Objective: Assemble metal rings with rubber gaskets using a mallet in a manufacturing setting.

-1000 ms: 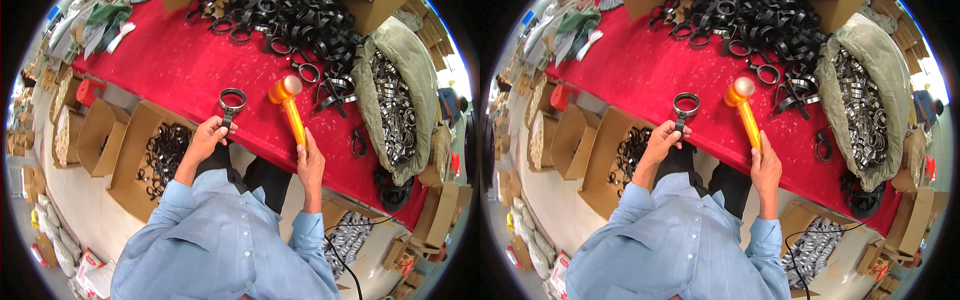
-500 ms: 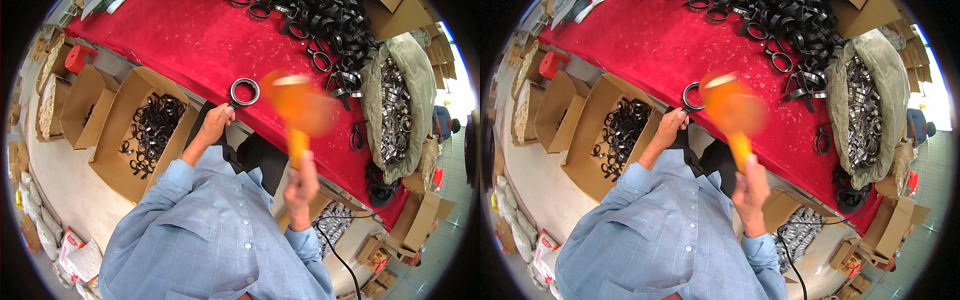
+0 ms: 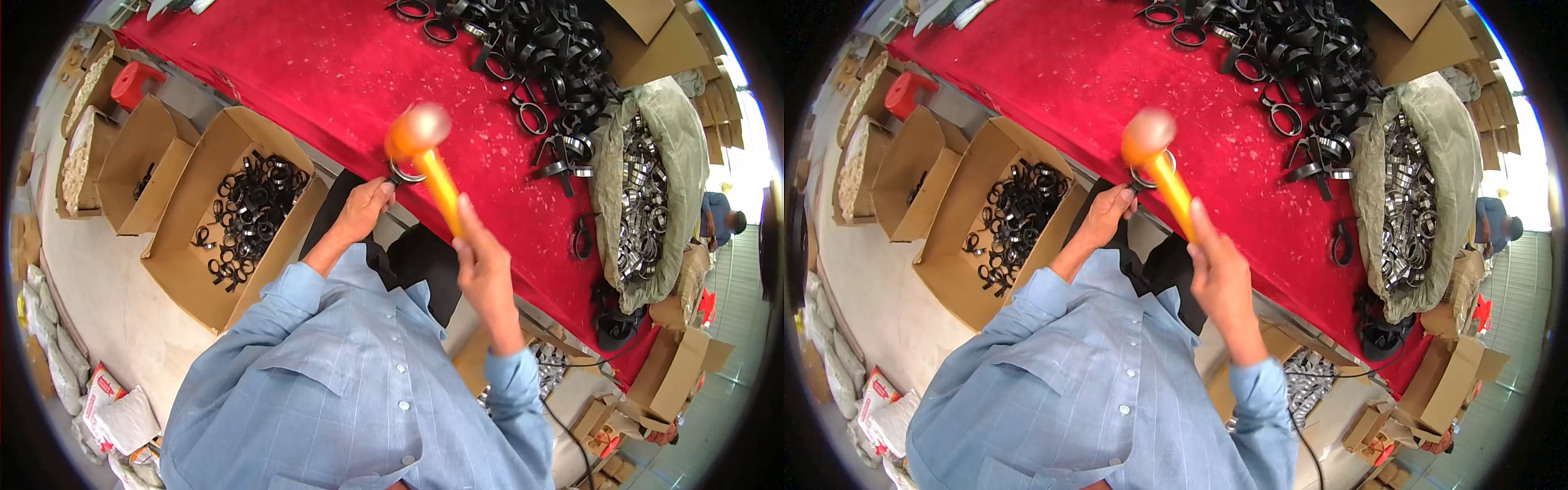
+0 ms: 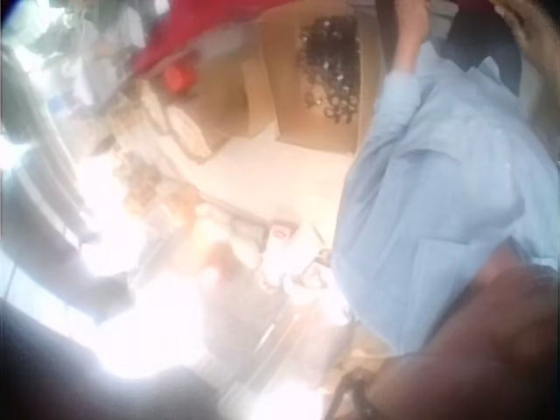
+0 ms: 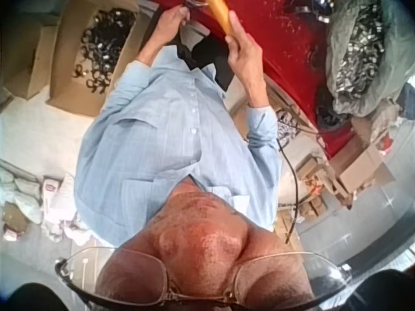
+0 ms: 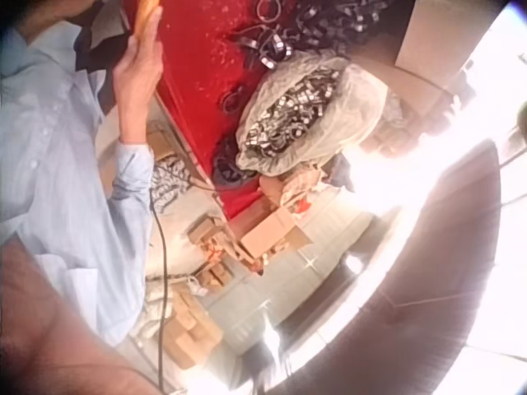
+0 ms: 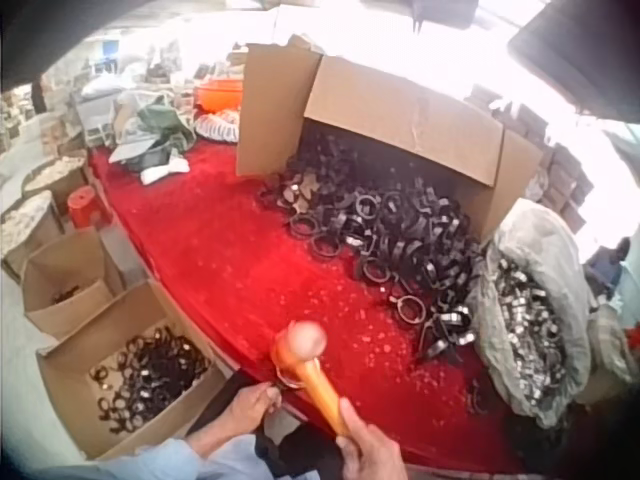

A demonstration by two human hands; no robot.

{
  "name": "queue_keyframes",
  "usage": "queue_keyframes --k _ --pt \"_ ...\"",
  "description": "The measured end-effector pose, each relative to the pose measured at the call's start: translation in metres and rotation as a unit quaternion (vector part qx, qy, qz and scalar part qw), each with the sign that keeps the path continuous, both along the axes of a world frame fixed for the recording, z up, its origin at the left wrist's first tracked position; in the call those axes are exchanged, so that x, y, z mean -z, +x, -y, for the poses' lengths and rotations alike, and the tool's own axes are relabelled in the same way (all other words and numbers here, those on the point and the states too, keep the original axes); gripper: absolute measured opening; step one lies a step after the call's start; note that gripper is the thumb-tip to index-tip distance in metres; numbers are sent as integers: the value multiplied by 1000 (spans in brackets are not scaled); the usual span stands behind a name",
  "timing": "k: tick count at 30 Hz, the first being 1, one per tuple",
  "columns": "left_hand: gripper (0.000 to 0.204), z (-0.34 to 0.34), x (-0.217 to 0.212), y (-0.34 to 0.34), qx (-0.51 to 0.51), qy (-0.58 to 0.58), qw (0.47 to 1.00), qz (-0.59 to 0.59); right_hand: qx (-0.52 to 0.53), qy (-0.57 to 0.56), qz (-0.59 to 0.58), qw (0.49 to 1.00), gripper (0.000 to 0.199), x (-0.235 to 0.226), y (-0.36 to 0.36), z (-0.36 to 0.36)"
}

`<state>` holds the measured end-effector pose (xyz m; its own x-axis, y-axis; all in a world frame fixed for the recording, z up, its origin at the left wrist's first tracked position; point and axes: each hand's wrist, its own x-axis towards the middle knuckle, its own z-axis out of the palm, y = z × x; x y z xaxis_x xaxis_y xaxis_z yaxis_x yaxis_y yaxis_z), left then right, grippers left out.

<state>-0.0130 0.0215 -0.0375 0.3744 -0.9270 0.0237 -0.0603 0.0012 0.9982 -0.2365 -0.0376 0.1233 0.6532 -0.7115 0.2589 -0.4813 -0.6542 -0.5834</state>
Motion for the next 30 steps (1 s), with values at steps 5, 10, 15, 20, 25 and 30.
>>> queue_keyframes --k 5,10,15,20,25,30 --pt "49 -6 -11 0 -27 59 996 -56 98 133 47 985 49 -58 5 39" --pt "57 5 -16 0 -75 119 989 -55 125 135 197 963 52 -59 -1 23" --pt "55 4 -15 7 -72 102 991 -43 160 404 53 899 49 -20 -9 48" --pt "55 5 -19 6 -56 99 992 -51 85 289 180 936 52 -37 -24 45" --pt "55 5 -19 5 -41 82 993 -72 94 403 115 903 52 9 -19 38" --pt "53 3 -17 5 -49 76 993 -79 103 258 144 950 52 -22 -27 30"
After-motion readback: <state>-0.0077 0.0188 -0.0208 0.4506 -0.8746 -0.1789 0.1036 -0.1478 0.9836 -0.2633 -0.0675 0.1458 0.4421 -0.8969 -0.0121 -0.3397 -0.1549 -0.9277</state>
